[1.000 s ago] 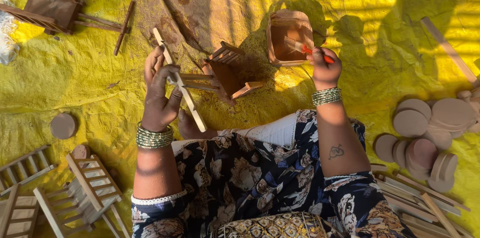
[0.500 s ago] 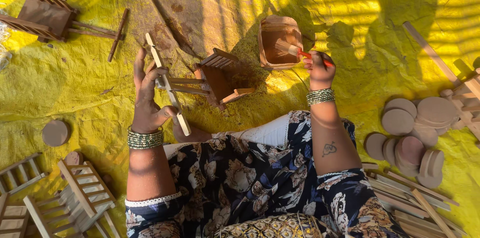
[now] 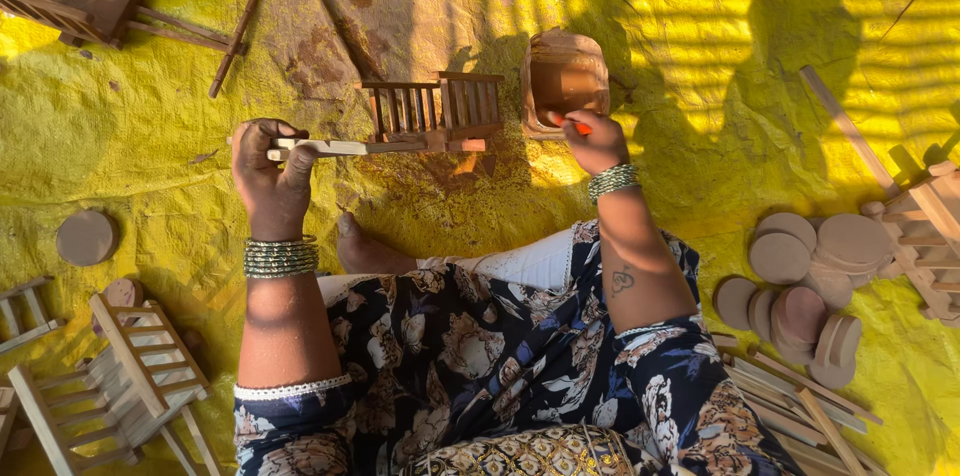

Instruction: The person sits on a yellow tarp and applies a brown stain to small wooden toy chairs using a brush. They hold each chair on their lap, rotate it to reach different sides, dip the brush into a container of stain, and brush the rungs, seat, and legs, working through the chairs one at a time.

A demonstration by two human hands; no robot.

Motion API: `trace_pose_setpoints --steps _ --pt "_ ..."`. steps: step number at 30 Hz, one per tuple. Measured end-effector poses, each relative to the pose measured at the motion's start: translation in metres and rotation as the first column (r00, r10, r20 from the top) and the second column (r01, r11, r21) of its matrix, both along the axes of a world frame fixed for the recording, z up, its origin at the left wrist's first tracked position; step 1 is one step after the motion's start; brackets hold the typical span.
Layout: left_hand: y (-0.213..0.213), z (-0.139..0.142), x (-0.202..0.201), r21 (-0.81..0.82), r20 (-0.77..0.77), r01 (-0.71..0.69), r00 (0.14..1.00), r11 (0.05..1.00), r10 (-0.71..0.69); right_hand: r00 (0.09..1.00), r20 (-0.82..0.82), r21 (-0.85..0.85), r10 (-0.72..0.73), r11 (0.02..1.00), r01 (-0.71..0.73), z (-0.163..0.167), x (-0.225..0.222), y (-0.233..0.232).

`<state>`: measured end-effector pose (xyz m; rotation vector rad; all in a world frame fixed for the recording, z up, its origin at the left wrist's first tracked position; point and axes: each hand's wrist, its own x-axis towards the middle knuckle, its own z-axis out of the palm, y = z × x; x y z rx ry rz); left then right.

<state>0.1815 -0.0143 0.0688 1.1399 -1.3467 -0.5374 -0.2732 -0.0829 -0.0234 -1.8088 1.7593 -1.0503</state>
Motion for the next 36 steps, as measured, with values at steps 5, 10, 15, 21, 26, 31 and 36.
trace_pose_setpoints --steps 5,10,15,21,26,31,36 --pt "-0.001 -0.006 -0.001 0.059 0.116 -0.107 0.988 0.993 0.099 0.94 0.309 -0.159 -0.144 0.967 0.2 -0.001 -0.034 0.007" --pt "-0.004 0.004 -0.003 0.06 0.117 -0.157 0.982 0.986 0.149 0.898 0.435 -0.149 -0.066 0.978 0.143 0.002 -0.041 0.006" --pt "0.008 0.03 -0.004 0.228 0.123 -0.071 0.992 0.971 0.043 0.966 0.258 -0.04 -0.017 0.999 0.028 -0.001 -0.026 0.007" --pt "0.024 0.054 -0.023 0.06 0.416 -0.177 0.899 0.982 0.136 0.922 0.382 0.007 0.057 0.998 -0.065 -0.006 -0.012 0.007" --pt "0.027 0.065 -0.027 0.122 0.45 -0.229 0.88 0.966 0.152 0.939 0.336 -0.035 0.074 0.997 -0.066 -0.003 -0.011 0.01" --pt "0.029 0.068 -0.03 0.155 0.442 -0.22 0.887 0.963 0.131 0.979 0.184 -0.071 0.088 0.995 -0.076 0.001 -0.011 0.014" --pt "0.031 0.071 -0.032 0.128 0.447 -0.194 0.887 0.973 0.118 0.981 0.177 -0.084 0.083 0.994 -0.069 0.002 -0.011 0.014"
